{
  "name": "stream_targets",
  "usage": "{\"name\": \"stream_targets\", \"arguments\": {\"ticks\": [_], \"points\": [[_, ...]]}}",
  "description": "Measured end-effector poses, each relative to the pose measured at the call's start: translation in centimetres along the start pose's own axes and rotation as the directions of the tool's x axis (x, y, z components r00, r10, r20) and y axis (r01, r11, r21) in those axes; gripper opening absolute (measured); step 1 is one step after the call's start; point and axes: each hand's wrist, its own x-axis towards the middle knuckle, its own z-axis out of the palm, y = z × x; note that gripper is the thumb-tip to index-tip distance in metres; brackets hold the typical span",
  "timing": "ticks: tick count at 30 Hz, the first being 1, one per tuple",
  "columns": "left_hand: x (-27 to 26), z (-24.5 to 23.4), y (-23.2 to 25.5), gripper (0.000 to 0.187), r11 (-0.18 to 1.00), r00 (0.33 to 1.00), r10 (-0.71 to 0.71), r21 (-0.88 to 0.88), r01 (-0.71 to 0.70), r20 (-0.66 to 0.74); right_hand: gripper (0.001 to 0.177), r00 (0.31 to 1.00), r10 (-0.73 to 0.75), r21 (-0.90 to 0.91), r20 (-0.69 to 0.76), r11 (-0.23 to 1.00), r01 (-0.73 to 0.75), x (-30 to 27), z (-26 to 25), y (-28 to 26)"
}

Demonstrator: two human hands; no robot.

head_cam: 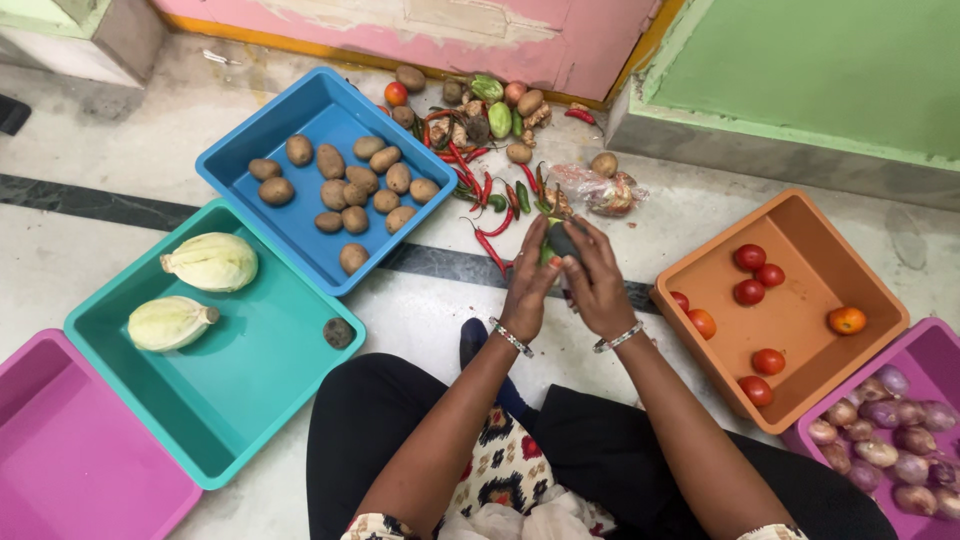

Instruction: The person sits on the floor and peels several vegetables using a handheld peeler. They peel a cabbage, a green gourd, and multiple potatoes, placing the peeled items into a teal tray. The peeled skins fall onto the floor.

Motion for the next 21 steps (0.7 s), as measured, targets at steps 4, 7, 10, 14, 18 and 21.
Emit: {"name": "stream_targets", "arguments": {"ticks": [4, 7, 10, 14, 18, 21], "points": [[-0.4, 0.8, -0.1, 0.08, 0.999, 0.999, 0.028, 0.044, -0.03, 0.037, 0.047, 0.987, 0.149, 0.231, -0.051, 0.964, -0.134, 0.1, -0.6, 3.3], [-0.9, 0.9, 0.1, 0.075, 0.99, 0.998, -0.035, 0.141, 0.028, 0.047, 0.048, 0.91, 0.413, 0.577, -0.03, 0.751, -0.321, 0.2, -0.6, 5.1], [-0.9, 0.9, 0.1, 0.071, 0.993, 0.992, -0.098, 0.075, 0.092, 0.073, 0.049, 0.913, 0.403, 0.728, 0.061, 0.608, -0.317, 0.4, -1.6, 5.0], [-0.7, 0.3, -0.7, 0.069, 0.988, 0.989, -0.118, -0.085, 0.126, 0.094, 0.084, 0.944, 0.246, 0.595, 0.22, 0.733, -0.33, 0.5, -2.0, 2.4], [-0.9, -0.6, -1.6, 0.066, 0.945, 0.981, -0.131, -0.283, 0.167, 0.142, 0.116, 0.945, 0.142, 0.378, 0.296, 0.891, -0.252, 0.8, -2.5, 0.5], [-1.3, -0.7, -1.7, 0.068, 0.903, 0.964, -0.195, -0.35, 0.248, 0.18, 0.132, 0.941, 0.1, 0.101, 0.324, 0.985, -0.14, 1.1, -2.9, -0.1]]}}
